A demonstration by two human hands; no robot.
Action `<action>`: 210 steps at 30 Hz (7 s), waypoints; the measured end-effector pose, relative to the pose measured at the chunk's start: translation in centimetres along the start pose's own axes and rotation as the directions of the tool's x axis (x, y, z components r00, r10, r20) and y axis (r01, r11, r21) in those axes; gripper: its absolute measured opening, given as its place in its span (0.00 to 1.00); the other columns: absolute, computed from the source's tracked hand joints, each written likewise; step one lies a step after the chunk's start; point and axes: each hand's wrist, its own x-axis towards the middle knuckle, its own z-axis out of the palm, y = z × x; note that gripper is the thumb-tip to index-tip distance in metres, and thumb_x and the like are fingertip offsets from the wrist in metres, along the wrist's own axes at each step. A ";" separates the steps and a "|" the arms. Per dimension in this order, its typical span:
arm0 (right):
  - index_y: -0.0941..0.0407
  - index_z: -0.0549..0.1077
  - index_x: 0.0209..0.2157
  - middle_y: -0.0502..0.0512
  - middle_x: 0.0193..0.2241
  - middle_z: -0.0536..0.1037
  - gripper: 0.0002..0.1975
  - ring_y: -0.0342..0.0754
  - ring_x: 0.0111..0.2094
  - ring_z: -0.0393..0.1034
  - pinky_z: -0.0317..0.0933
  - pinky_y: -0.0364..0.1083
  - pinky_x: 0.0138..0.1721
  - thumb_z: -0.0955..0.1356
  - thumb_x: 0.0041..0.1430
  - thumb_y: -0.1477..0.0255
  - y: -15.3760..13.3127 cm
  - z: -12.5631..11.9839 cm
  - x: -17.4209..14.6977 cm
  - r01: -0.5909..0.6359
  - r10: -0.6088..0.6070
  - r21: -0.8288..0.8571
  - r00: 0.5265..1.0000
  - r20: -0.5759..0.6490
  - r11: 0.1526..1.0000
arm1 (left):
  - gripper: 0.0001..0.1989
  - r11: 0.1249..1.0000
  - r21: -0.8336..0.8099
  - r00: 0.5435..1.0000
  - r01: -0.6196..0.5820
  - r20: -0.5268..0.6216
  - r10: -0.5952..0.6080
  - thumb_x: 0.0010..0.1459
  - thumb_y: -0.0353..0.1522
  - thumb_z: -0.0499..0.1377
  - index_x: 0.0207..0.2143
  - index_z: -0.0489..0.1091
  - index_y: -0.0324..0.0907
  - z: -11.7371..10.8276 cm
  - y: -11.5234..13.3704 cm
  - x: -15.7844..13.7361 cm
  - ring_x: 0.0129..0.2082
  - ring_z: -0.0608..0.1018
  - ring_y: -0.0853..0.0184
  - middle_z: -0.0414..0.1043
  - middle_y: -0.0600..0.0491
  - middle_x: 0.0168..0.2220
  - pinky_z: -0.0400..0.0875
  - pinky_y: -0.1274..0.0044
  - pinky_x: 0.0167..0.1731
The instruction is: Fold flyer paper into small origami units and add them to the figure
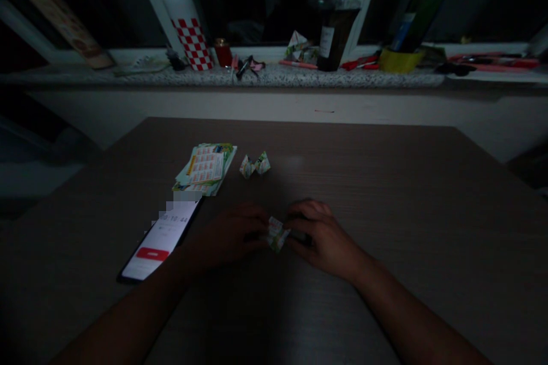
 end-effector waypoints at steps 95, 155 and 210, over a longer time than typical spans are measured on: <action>0.58 0.77 0.30 0.53 0.27 0.79 0.09 0.45 0.28 0.73 0.66 0.44 0.31 0.73 0.48 0.67 -1.6 0.5 0.7 -0.302 0.501 0.771 0.865 -0.026 0.560 | 0.12 0.734 -0.627 0.945 0.261 0.013 -0.325 0.58 0.37 0.55 0.33 0.74 0.39 1.7 2.4 0.9 0.30 0.74 0.68 0.74 0.54 0.29 0.63 0.79 0.28; 0.58 0.76 0.30 0.53 0.26 0.77 0.11 0.45 0.27 0.70 0.63 0.42 0.29 0.70 0.54 0.64 -2.4 0.6 0.2 -0.325 0.364 0.745 0.924 0.118 0.583 | 0.09 0.454 -0.886 0.825 0.095 -0.185 -0.534 0.52 0.35 0.61 0.26 0.72 0.37 2.1 3.1 0.8 0.24 0.69 0.71 0.69 0.55 0.22 0.62 0.80 0.25; 0.59 0.72 0.21 0.47 0.16 0.65 0.11 0.39 0.19 0.57 0.52 0.39 0.18 0.68 0.53 0.69 -3.0 0.5 0.5 -0.247 0.349 0.626 0.936 -0.043 0.739 | 0.09 0.469 -0.883 0.832 0.003 -0.258 -0.492 0.54 0.35 0.60 0.26 0.71 0.37 3.0 3.8 1.0 0.25 0.68 0.72 0.67 0.56 0.23 0.61 0.80 0.26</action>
